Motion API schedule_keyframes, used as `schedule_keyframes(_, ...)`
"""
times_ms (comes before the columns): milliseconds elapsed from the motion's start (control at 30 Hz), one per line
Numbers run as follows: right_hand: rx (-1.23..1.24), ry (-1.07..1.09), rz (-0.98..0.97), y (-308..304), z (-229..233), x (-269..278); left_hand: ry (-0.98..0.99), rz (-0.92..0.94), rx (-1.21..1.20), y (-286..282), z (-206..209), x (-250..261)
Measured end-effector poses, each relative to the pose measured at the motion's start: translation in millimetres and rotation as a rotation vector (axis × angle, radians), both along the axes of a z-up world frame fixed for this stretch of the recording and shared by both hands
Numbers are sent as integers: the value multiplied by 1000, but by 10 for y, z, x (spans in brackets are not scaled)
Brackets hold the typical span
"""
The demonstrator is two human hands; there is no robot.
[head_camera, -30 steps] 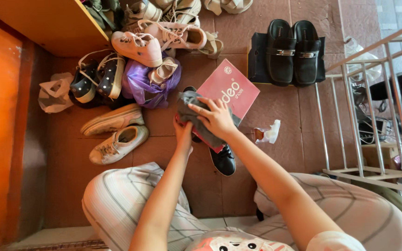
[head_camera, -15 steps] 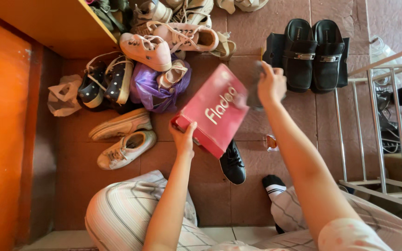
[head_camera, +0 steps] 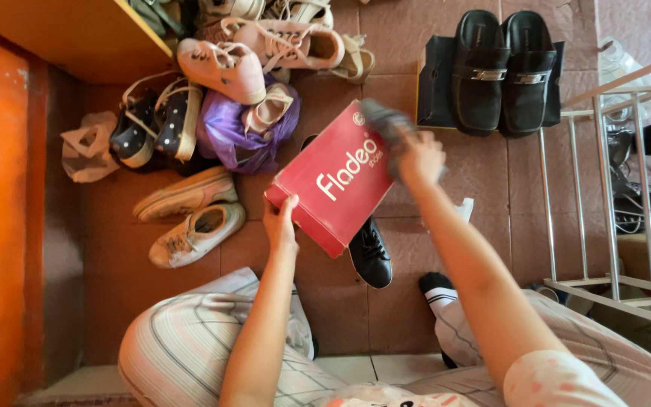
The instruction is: The person cleans a pair of black shoes and a pair of white shoes with a cloth, then ties the laces of a black shoe and places them in a box.
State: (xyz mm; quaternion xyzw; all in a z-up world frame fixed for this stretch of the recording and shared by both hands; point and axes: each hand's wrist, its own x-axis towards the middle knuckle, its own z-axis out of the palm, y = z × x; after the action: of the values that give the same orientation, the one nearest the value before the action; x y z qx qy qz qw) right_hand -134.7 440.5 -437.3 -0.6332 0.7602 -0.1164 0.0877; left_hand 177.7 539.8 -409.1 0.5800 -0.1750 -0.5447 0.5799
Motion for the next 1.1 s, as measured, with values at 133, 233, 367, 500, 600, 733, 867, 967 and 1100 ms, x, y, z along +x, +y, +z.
schedule_keyframes(133, -124, 224, -141, 81, -547, -394, 123, 123, 3, -24, 41, 245)
schedule_keyframes(233, -130, 9, -34, 440, -705, -77, 373, 172, 10, -51, 105, 479)
schedule_keyframes(367, 327, -360, 168, 848, -576, 567, 488, 240, -26, 4, 131, 694)
schedule_keyframes(500, 390, -256, 121, 1084, -626, 871, 496, 254, -62, 72, 82, 755)
schedule_keyframes(600, 287, -116, 71, 962, -913, 702, 479, 249, -79, 150, 76, 843)
schedule_keyframes(733, 157, -111, -81, 734, -805, 568, 443, 272, -16, 209, 30, 956)
schedule_keyframes(867, 7, -180, -84, 744, -221, 953, 447, 247, -55, 196, -57, 966)
schedule_keyframes(967, 151, 30, -49, 842, 4, 1350, 433, 267, -23, 197, -106, 957)
schedule_keyframes(1100, 292, 157, -74, 813, -34, 1472, 429, 287, 36, 227, -136, 993)
